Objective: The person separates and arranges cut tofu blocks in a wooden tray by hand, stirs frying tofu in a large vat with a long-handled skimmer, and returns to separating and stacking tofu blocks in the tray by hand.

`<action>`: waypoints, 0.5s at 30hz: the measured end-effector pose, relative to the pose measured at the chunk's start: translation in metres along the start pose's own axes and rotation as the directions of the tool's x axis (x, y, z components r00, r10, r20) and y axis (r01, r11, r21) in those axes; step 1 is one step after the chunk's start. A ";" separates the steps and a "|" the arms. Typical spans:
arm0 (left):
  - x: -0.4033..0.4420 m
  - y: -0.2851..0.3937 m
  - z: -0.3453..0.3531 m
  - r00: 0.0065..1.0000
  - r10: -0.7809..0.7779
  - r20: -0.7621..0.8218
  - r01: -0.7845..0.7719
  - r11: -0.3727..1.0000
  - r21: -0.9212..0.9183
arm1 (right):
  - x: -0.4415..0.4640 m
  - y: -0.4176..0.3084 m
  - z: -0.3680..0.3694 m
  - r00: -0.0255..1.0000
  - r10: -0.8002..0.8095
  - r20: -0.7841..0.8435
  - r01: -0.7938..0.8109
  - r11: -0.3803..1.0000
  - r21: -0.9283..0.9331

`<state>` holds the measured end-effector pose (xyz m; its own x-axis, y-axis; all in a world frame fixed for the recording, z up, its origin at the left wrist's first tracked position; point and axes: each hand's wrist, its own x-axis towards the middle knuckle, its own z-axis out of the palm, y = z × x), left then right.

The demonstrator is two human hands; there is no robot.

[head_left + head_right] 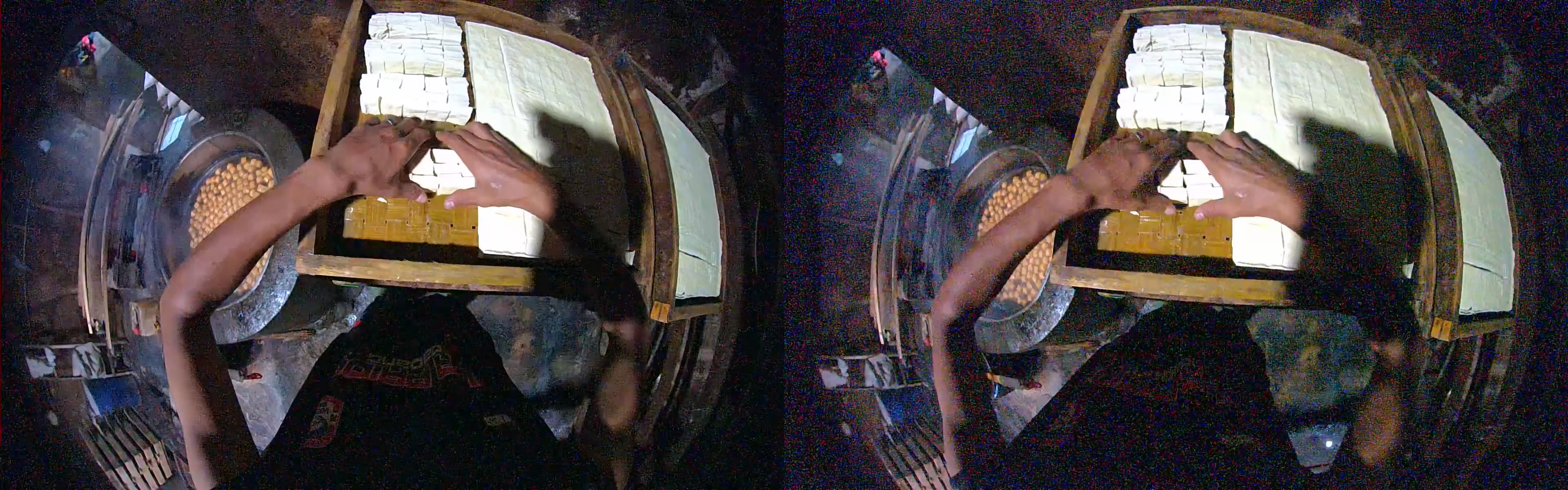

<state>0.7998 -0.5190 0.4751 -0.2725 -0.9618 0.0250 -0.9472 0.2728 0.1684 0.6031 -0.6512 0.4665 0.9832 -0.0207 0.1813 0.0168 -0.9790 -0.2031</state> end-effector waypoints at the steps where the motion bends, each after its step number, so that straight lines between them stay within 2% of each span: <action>1: -0.001 0.004 -0.001 0.996 0.012 -0.084 -0.006 0.997 0.073 | 0.001 0.000 0.005 1.000 -0.003 0.000 0.003 1.000 0.000; 2: 0.002 0.010 -0.007 0.992 -0.056 0.114 0.054 0.998 0.027 | 0.001 0.001 0.010 1.000 0.005 0.009 -0.005 1.000 -0.002; 3: 0.003 0.009 -0.005 0.992 -0.060 0.111 0.057 0.998 0.026 | 0.000 0.002 0.014 1.000 0.014 0.021 -0.014 1.000 -0.004; 5: 0.006 0.006 0.003 0.991 -0.047 0.129 0.059 0.994 -0.090 | 0.001 0.002 0.016 0.999 0.023 0.041 -0.024 1.000 0.014; 9: 0.005 0.000 0.004 0.986 0.022 0.167 0.000 0.991 -0.133 | -0.001 0.002 0.023 0.999 0.038 -0.010 -0.038 0.999 0.031; 11: 0.000 0.004 0.010 1.000 0.012 0.003 -0.012 0.997 -0.082 | -0.003 -0.005 0.011 0.999 0.029 -0.025 -0.028 0.999 0.027; 13: 0.001 0.011 0.014 0.999 -0.010 -0.049 0.006 0.998 -0.068 | -0.011 -0.009 -0.011 0.995 0.099 -0.026 -0.100 0.995 -0.023; 15: 0.004 0.021 0.019 0.994 -0.041 -0.097 0.034 0.997 -0.067 | -0.015 0.002 -0.008 0.997 0.075 -0.005 -0.075 0.997 -0.018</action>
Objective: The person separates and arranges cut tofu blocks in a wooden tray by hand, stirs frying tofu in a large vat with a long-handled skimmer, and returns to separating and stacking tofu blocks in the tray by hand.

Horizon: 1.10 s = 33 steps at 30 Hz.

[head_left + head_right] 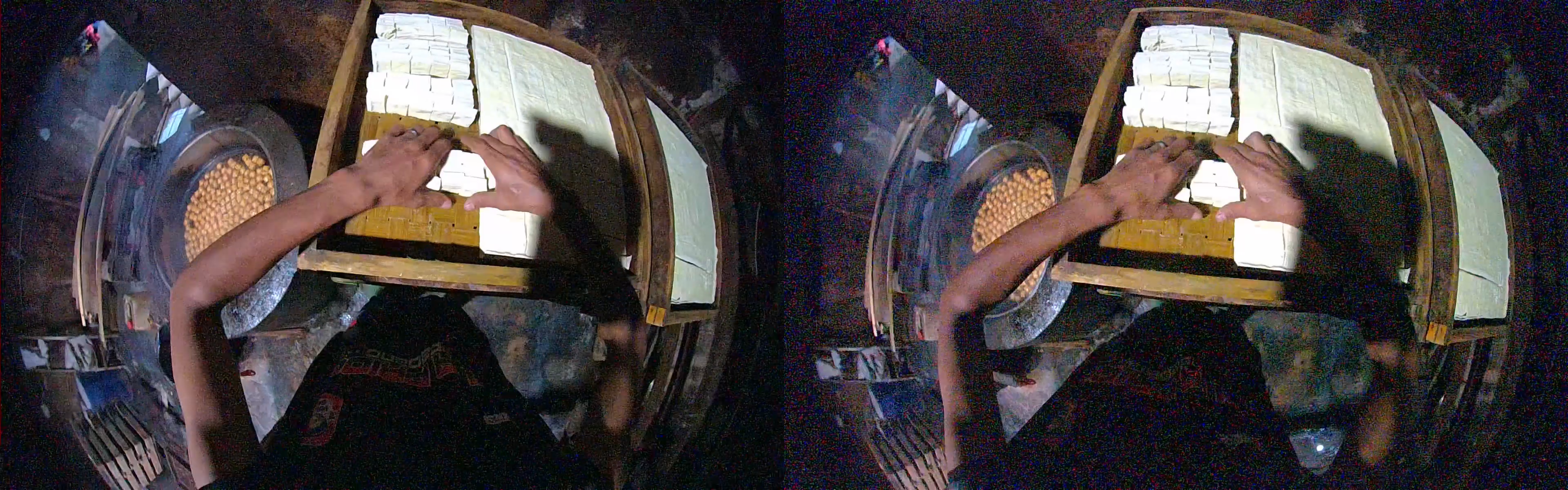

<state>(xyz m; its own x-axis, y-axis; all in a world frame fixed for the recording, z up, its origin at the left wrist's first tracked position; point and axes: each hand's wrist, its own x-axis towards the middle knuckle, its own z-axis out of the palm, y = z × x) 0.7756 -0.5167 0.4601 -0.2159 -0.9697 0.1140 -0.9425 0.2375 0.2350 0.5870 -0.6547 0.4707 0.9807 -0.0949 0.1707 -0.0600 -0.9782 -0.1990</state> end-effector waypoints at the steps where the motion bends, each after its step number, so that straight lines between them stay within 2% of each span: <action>1: 0.004 0.005 0.002 1.000 -0.012 0.010 0.012 0.999 0.039 | -0.001 0.003 0.002 0.997 0.028 0.067 -0.028 1.000 0.009; 2: 0.008 0.008 0.002 1.000 -0.020 0.017 0.018 0.997 0.081 | -0.002 0.006 0.003 0.990 0.058 0.130 -0.060 0.998 0.011; 4: 0.017 0.003 0.002 0.999 0.001 0.053 -0.005 0.997 0.077 | -0.002 0.010 0.007 0.997 0.009 0.072 -0.013 0.999 0.053; 6: 0.017 -0.002 0.004 0.998 0.049 0.041 -0.052 0.995 0.088 | -0.001 0.009 0.003 0.991 0.075 0.106 -0.091 0.984 0.152; 7: 0.017 -0.004 0.002 0.998 0.048 0.041 -0.052 0.995 0.088 | -0.006 0.018 0.014 0.998 0.055 0.010 -0.056 0.982 0.180; 10: 0.014 -0.004 -0.003 0.996 0.062 0.069 -0.066 0.997 0.050 | -0.008 0.020 0.023 0.995 0.091 -0.051 -0.080 0.977 0.197; 11: 0.013 -0.002 -0.003 0.996 0.023 0.084 -0.026 0.999 0.032 | -0.005 0.016 0.022 0.995 0.089 -0.050 -0.077 0.977 0.197; 12: 0.012 -0.001 -0.003 0.995 -0.015 0.101 0.014 1.000 0.013 | -0.003 0.011 0.023 0.991 0.131 0.016 -0.132 0.972 0.194; 13: 0.010 -0.002 -0.003 0.995 -0.017 0.099 0.015 1.000 0.014 | -0.001 0.006 0.018 0.982 0.173 0.081 -0.185 0.965 0.187; 14: 0.008 -0.005 -0.005 0.997 -0.014 0.075 0.012 1.000 0.020 | 0.000 0.004 0.014 0.982 0.171 0.078 -0.183 0.966 0.185; 16: -0.002 -0.014 -0.013 0.999 -0.012 0.052 0.011 1.000 0.025 | -0.001 0.001 0.005 0.994 0.070 0.079 -0.075 0.995 0.061; 18: -0.020 -0.030 -0.031 0.999 -0.001 -0.052 0.010 0.984 0.178 | 0.000 -0.010 -0.001 0.998 0.056 0.020 -0.057 0.996 0.061; 19: -0.028 -0.039 -0.032 0.999 0.005 -0.044 0.003 0.984 0.176 | 0.000 -0.015 0.000 0.999 0.040 -0.036 -0.038 0.998 0.057; 22: -0.037 -0.050 -0.036 0.999 0.045 -0.015 -0.039 0.960 0.278 | 0.012 -0.025 0.004 1.000 -0.026 -0.002 0.026 0.999 -0.025; 24: -0.036 -0.039 -0.039 0.978 -0.004 0.210 -0.064 0.948 0.313 | 0.019 -0.026 0.017 0.999 -0.039 -0.005 0.039 0.997 -0.073; 26: -0.036 -0.033 -0.040 0.970 -0.047 0.239 -0.037 0.942 0.335 | 0.026 -0.029 0.025 1.000 -0.007 -0.009 0.007 0.999 -0.052; 28: -0.033 -0.036 -0.038 0.951 -0.054 0.306 -0.008 0.980 0.198 | 0.032 -0.031 0.026 0.999 -0.010 -0.035 0.008 0.998 -0.055; 30: -0.035 -0.041 -0.028 0.954 -0.052 0.295 -0.006 0.982 0.191 | 0.039 -0.034 0.023 0.999 0.043 0.010 -0.042 0.999 -0.022; 32: -0.040 -0.041 -0.026 0.990 -0.004 0.140 -0.019 0.987 0.160 | 0.044 -0.034 0.025 0.999 0.050 0.000 -0.050 0.999 0.012; 33: -0.039 -0.042 -0.025 0.990 -0.004 0.139 -0.018 0.987 0.160 | 0.045 -0.034 0.027 0.998 0.061 -0.010 -0.060 0.997 0.048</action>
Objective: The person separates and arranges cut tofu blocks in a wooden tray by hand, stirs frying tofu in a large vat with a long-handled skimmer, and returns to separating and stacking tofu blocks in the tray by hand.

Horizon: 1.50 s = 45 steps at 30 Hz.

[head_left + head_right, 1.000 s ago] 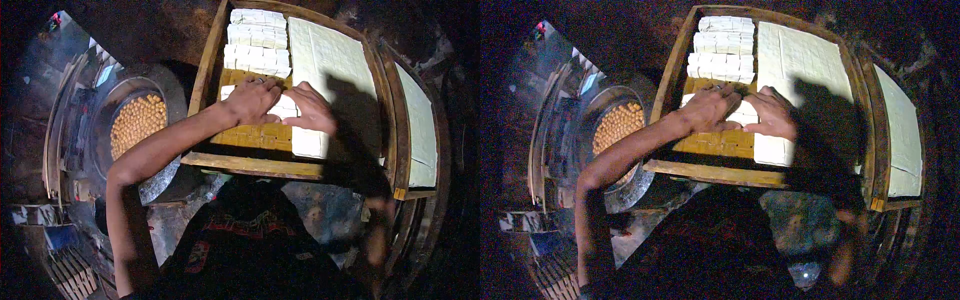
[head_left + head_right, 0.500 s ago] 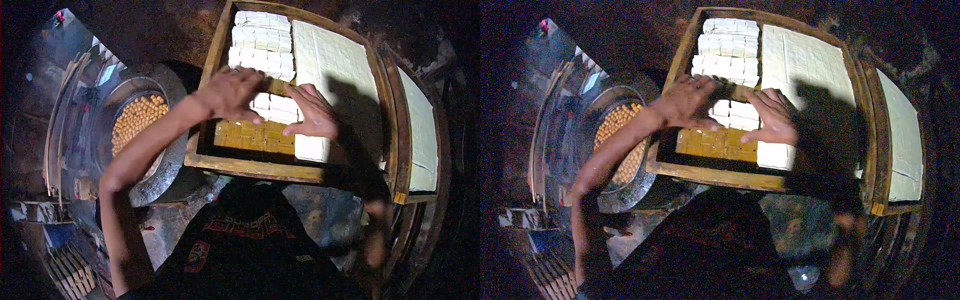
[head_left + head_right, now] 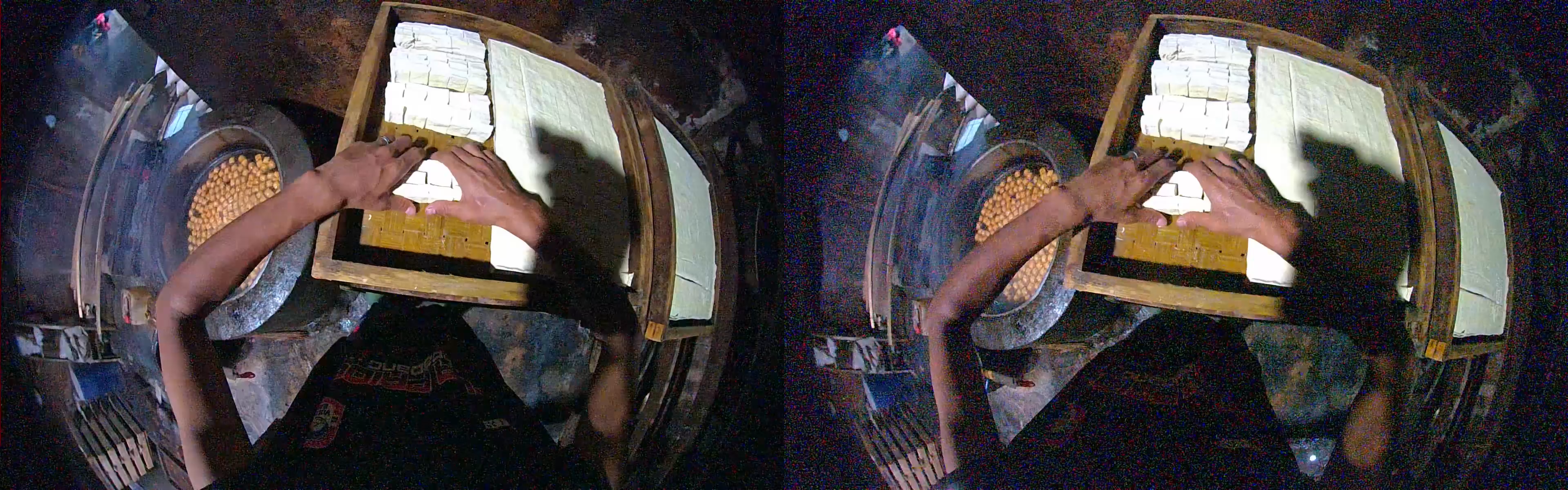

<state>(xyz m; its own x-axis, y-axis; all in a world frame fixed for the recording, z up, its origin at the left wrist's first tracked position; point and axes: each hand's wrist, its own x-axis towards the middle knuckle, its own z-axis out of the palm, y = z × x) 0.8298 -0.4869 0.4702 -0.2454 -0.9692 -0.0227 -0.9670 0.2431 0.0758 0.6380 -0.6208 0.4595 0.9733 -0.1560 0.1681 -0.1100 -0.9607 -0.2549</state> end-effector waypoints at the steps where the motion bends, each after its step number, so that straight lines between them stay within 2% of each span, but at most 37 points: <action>1: 0.002 0.001 0.000 1.000 -0.011 0.026 0.011 1.000 -0.009 | 0.001 0.000 0.001 1.000 -0.001 0.002 0.001 1.000 -0.002; 4: 0.005 0.000 0.001 0.998 -0.014 0.055 0.016 0.999 -0.039 | 0.002 0.004 0.006 1.000 0.016 0.011 -0.017 0.997 0.079; 6: 0.004 -0.003 0.003 0.998 -0.005 0.060 0.008 0.998 -0.057 | -0.002 0.009 0.009 0.999 0.008 -0.037 -0.002 0.986 0.164; 8: 0.003 -0.005 0.005 0.999 0.033 -0.035 -0.035 0.997 -0.066 | -0.002 0.010 0.008 0.999 0.038 -0.031 -0.032 0.984 0.174; 10: 0.003 -0.003 0.002 1.000 0.010 0.004 -0.010 0.996 -0.088 | -0.002 0.007 0.008 0.997 0.074 -0.024 -0.069 0.980 0.187; 12: 0.004 0.000 -0.005 0.999 0.000 0.043 0.005 0.995 -0.104 | 0.000 0.002 0.005 1.000 0.000 -0.012 0.001 0.998 0.061; 18: -0.002 -0.005 0.000 0.997 0.047 -0.060 -0.041 0.995 0.090 | -0.010 -0.009 -0.007 0.999 0.047 -0.015 -0.048 0.995 -0.086; 21: 0.001 -0.002 0.018 0.997 0.060 -0.047 -0.052 0.988 0.147 | -0.019 -0.004 0.002 0.998 0.054 0.010 -0.053 0.993 -0.110; 23: 0.005 0.002 0.019 0.980 0.097 -0.171 -0.071 0.986 0.151 | -0.016 -0.004 0.002 0.999 0.021 -0.024 -0.024 0.992 -0.123; 24: 0.009 0.002 0.018 0.991 0.098 -0.086 -0.086 0.987 0.134 | -0.013 -0.001 0.006 1.000 0.020 -0.003 -0.020 0.995 -0.100; 25: 0.011 0.002 0.017 0.991 0.099 -0.087 -0.086 0.986 0.140 | -0.009 0.001 0.009 1.000 0.018 0.015 -0.017 0.997 -0.078; 26: 0.013 0.001 0.015 0.993 0.097 -0.068 -0.088 0.989 0.117 | -0.005 0.005 0.008 0.996 -0.062 -0.061 0.059 0.997 -0.050; 27: 0.015 -0.001 0.013 0.994 0.095 -0.049 -0.090 0.991 0.096 | -0.003 0.010 0.010 0.996 -0.063 -0.067 0.059 0.997 -0.054; 29: 0.017 -0.007 0.007 0.988 0.127 -0.084 -0.118 0.987 0.106 | 0.003 0.012 0.010 0.969 -0.149 -0.199 0.138 0.988 -0.070; 31: 0.020 -0.013 -0.001 0.977 0.116 -0.176 -0.090 0.985 0.149 | 0.012 0.013 -0.007 0.976 -0.129 -0.175 0.121 0.991 -0.056; 32: 0.023 -0.014 -0.014 0.984 0.111 -0.142 -0.086 0.982 0.167 | 0.018 0.012 -0.015 0.983 -0.107 -0.149 0.103 0.994 -0.037; 33: 0.026 -0.013 -0.026 0.999 0.034 -0.013 -0.031 0.985 0.172 | 0.023 0.016 -0.016 0.979 -0.122 -0.166 0.116 0.992 -0.044; 35: 0.029 -0.020 -0.017 0.998 0.054 -0.029 -0.047 0.977 0.207 | 0.025 0.021 -0.008 0.985 -0.110 -0.136 0.103 0.993 -0.060; 37: 0.026 -0.024 0.009 0.995 0.065 -0.071 -0.045 0.966 0.254 | 0.021 0.024 0.006 0.974 -0.192 -0.117 0.175 0.974 -0.141; 38: 0.031 -0.030 0.013 0.987 0.114 -0.113 -0.084 0.967 0.242 | 0.021 0.025 0.006 0.990 -0.131 -0.059 0.125 0.987 -0.096; 43: 0.030 -0.030 0.021 0.996 0.066 -0.055 -0.051 0.967 0.249 | 0.024 0.020 0.002 0.991 -0.113 -0.070 0.104 0.987 -0.124; 45: 0.029 -0.032 0.032 0.958 0.129 -0.255 -0.029 0.932 0.361 | 0.022 0.019 -0.002 0.994 -0.098 -0.047 0.093 0.989 -0.111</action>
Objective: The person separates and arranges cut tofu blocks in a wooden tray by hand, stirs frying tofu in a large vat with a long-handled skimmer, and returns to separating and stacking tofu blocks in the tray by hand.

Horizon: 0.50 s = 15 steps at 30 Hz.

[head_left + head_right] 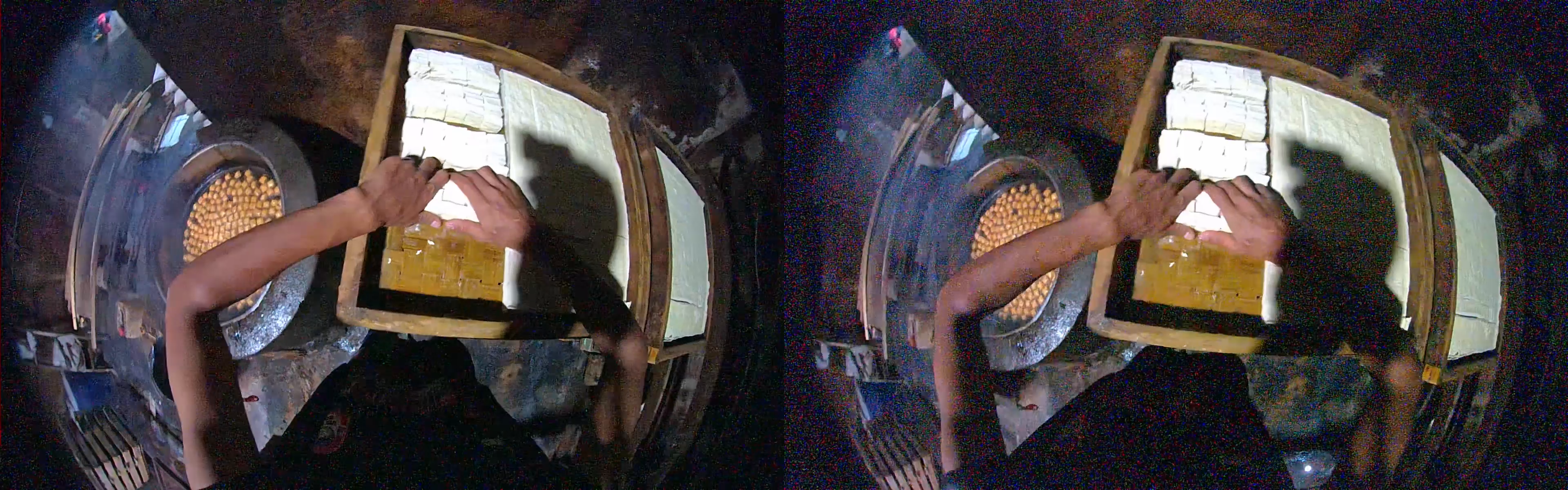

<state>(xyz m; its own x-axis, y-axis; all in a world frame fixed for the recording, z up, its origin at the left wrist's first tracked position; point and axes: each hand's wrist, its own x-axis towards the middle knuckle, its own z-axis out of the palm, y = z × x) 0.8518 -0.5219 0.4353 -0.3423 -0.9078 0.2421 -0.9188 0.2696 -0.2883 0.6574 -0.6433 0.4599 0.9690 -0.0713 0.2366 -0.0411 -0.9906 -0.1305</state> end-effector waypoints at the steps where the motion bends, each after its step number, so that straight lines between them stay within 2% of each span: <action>1: 0.004 -0.001 -0.011 0.997 -0.013 0.078 0.014 1.000 -0.021 | 0.002 -0.005 -0.015 0.998 -0.007 0.063 0.016 0.990 -0.142; 2: 0.000 0.003 -0.027 0.999 -0.049 0.022 0.047 0.996 0.074 | 0.002 -0.002 -0.033 0.998 -0.001 0.057 0.010 0.988 -0.155; 4: 0.014 0.003 -0.080 0.984 -0.129 0.126 0.126 0.992 0.028 | -0.002 0.011 -0.062 0.996 -0.058 -0.062 0.049 0.989 -0.141; 5: 0.029 -0.001 -0.094 0.973 -0.183 0.141 0.193 0.979 -0.061 | -0.003 0.037 -0.065 0.981 -0.072 -0.182 0.069 0.997 -0.025; 6: 0.046 -0.005 -0.104 0.958 -0.239 0.162 0.263 0.953 -0.149 | -0.005 0.061 -0.082 0.968 -0.080 -0.236 0.072 0.996 -0.044; 7: 0.069 -0.010 -0.113 0.954 -0.267 0.137 0.290 0.936 -0.201 | -0.004 0.090 -0.095 0.976 -0.025 -0.216 0.025 1.000 -0.006; 8: 0.094 -0.020 -0.098 0.977 -0.211 -0.018 0.203 0.959 -0.199 | -0.001 0.120 -0.110 0.981 0.025 -0.194 -0.019 0.999 0.031; 10: 0.150 -0.034 -0.082 0.981 -0.191 0.016 0.192 0.971 -0.142 | -0.001 0.195 -0.114 0.986 0.154 -0.061 -0.151 0.987 0.047; 11: 0.181 -0.041 -0.075 0.973 -0.192 0.125 0.210 0.965 -0.155 | 0.001 0.229 -0.111 0.989 0.150 0.016 -0.149 0.988 -0.039; 12: 0.213 -0.049 -0.064 0.955 -0.190 0.230 0.230 0.959 -0.163 | 0.007 0.259 -0.103 0.990 0.143 -0.004 -0.143 0.988 -0.053; 13: 0.249 -0.059 -0.035 0.910 -0.220 0.351 0.261 0.963 -0.073 | 0.016 0.285 -0.096 0.945 0.257 0.204 -0.222 0.958 -0.180; 14: 0.278 -0.069 -0.006 0.849 -0.262 0.458 0.284 0.959 0.023 | 0.024 0.313 -0.092 0.842 0.385 0.379 -0.271 0.908 -0.320; 15: 0.297 -0.078 0.016 0.856 -0.274 0.438 0.283 0.958 0.045 | 0.023 0.327 -0.087 0.890 0.321 0.325 -0.258 0.940 -0.223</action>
<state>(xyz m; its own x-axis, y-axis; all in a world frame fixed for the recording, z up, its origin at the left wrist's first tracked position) 0.8253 -0.8174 0.5147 0.0445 -0.9919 -0.1191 -0.9682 -0.0134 -0.2497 0.6448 -0.9795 0.5059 0.9281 -0.3433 -0.1444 -0.3425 -0.9390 0.0309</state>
